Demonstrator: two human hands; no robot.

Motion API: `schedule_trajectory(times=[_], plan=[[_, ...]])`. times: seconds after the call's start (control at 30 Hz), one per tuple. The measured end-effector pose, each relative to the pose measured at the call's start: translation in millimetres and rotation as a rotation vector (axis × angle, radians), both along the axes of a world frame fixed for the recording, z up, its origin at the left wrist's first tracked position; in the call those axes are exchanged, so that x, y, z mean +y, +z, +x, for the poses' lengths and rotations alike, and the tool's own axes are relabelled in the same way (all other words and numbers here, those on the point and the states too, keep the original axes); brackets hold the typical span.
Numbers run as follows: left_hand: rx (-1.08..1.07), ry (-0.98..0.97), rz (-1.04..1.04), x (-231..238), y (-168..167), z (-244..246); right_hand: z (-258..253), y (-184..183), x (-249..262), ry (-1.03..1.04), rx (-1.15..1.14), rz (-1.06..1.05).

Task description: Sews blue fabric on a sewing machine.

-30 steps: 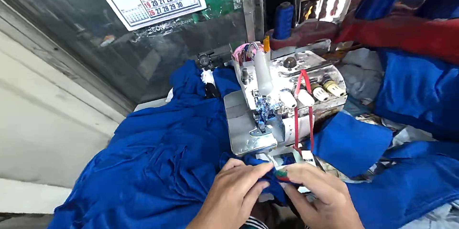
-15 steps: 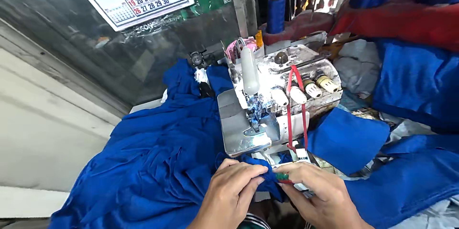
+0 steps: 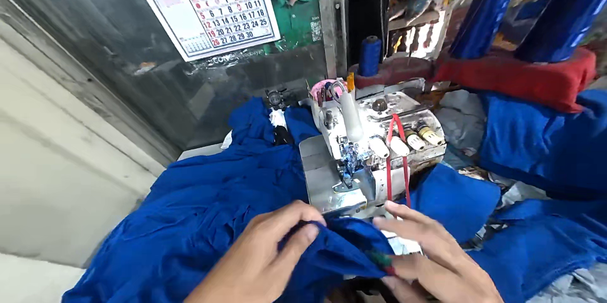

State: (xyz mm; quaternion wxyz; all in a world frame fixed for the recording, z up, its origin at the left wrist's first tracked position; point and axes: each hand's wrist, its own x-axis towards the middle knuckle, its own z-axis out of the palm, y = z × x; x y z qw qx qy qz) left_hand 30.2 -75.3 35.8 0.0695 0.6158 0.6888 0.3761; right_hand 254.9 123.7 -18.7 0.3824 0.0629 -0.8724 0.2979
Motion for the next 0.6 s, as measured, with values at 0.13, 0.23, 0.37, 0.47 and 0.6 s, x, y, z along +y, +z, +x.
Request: schedule_trajectory(times=[0.13, 0.23, 0.37, 0.47, 0.6], plan=[[0.000, -0.005, -0.121, 14, 84, -17, -22, 7, -11, -0.014, -0.070, -0.338], [0.161, 0.034, -0.263, 73, 87, -57, -57, -26, -4, -0.165, -0.111, -0.697], [0.259, 0.057, -0.612, 121, 54, -89, -85, -50, -4, -0.331, -0.035, -0.884], [0.351, 0.174, -0.523, 134, 36, -86, -102, -53, -10, -0.431, 0.117, -0.894], [0.713, 0.388, -0.233, 142, -10, -75, -119, -59, -13, -0.521, 0.213, -0.833]])
